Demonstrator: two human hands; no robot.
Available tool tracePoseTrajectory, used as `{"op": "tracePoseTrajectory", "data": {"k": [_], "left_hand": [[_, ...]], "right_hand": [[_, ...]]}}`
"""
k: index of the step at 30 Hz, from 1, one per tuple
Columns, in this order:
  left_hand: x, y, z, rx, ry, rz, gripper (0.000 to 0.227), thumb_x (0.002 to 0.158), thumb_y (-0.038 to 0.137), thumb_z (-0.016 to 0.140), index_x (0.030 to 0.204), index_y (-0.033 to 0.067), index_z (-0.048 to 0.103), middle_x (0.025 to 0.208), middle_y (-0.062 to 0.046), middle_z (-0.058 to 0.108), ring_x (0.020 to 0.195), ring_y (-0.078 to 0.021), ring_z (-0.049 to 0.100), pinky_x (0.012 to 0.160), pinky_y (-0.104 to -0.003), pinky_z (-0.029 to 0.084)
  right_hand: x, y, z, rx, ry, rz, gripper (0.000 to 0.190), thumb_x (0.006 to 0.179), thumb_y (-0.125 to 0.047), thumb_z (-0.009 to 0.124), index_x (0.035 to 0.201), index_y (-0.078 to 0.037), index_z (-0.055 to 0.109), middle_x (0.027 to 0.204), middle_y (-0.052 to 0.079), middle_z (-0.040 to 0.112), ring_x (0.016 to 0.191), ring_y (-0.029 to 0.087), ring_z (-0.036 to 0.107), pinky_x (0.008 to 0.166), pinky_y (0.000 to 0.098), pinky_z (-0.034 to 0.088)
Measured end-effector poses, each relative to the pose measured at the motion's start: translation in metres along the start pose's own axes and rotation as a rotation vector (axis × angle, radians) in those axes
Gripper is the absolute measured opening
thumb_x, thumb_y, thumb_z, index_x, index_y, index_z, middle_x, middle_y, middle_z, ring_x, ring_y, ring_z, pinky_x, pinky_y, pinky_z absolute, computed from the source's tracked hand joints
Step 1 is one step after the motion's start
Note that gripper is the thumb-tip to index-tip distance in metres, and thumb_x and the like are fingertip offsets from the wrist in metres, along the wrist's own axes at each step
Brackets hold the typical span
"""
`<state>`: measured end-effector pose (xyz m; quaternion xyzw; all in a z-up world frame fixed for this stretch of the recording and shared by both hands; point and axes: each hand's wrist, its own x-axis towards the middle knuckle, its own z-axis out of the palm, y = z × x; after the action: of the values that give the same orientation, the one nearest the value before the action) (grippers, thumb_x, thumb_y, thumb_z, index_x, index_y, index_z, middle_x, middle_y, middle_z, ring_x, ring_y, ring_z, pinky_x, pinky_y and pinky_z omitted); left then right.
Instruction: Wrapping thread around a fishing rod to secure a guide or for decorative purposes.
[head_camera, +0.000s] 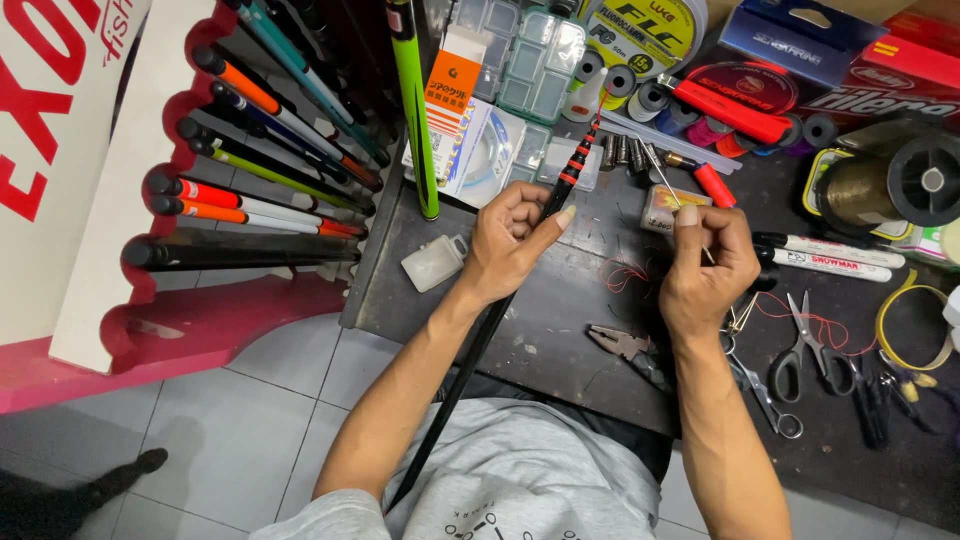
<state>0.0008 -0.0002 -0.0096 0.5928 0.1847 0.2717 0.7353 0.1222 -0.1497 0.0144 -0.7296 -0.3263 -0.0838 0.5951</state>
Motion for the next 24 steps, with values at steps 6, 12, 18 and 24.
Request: {"op": "tracePoseTrajectory", "data": {"k": [6,12,18,24], "left_hand": [[0.000,0.003,0.002,-0.008,0.007,0.002,0.021,0.079,0.016,0.065,0.090,0.0006,0.055,0.052,-0.002,0.049,0.040,-0.0039,0.048,0.036,-0.014,0.038],[0.000,0.001,0.001,-0.011,0.012,0.005,0.021,0.079,0.016,0.065,0.090,0.0002,0.056,0.052,-0.003,0.050,0.038,-0.0052,0.049,0.036,-0.014,0.039],[-0.001,0.000,0.002,-0.004,0.010,0.009,0.022,0.079,0.015,0.065,0.091,-0.0003,0.055,0.052,-0.003,0.050,0.038,-0.0057,0.049,0.035,-0.015,0.039],[-0.002,-0.004,0.001,-0.017,0.005,0.020,0.022,0.079,0.016,0.064,0.090,-0.0008,0.055,0.050,-0.004,0.049,0.036,-0.0070,0.049,0.034,-0.016,0.039]], "right_hand": [[-0.004,0.012,-0.003,-0.003,0.051,-0.011,0.013,0.092,-0.002,0.062,0.080,0.003,0.060,0.056,0.002,0.029,0.056,0.009,0.031,0.058,0.0252,0.034],[-0.001,-0.002,0.003,0.060,0.061,0.073,0.011,0.090,-0.005,0.062,0.085,0.004,0.060,0.054,0.002,0.035,0.054,0.006,0.034,0.051,0.0216,0.033],[-0.002,-0.001,0.005,0.091,0.056,0.116,0.009,0.090,-0.004,0.062,0.087,0.004,0.059,0.054,0.003,0.042,0.051,0.004,0.036,0.048,0.0195,0.033],[0.002,-0.010,0.007,0.085,0.027,0.060,0.009,0.090,-0.003,0.061,0.086,0.005,0.060,0.055,0.006,0.043,0.051,0.007,0.036,0.047,0.0212,0.033]]}}
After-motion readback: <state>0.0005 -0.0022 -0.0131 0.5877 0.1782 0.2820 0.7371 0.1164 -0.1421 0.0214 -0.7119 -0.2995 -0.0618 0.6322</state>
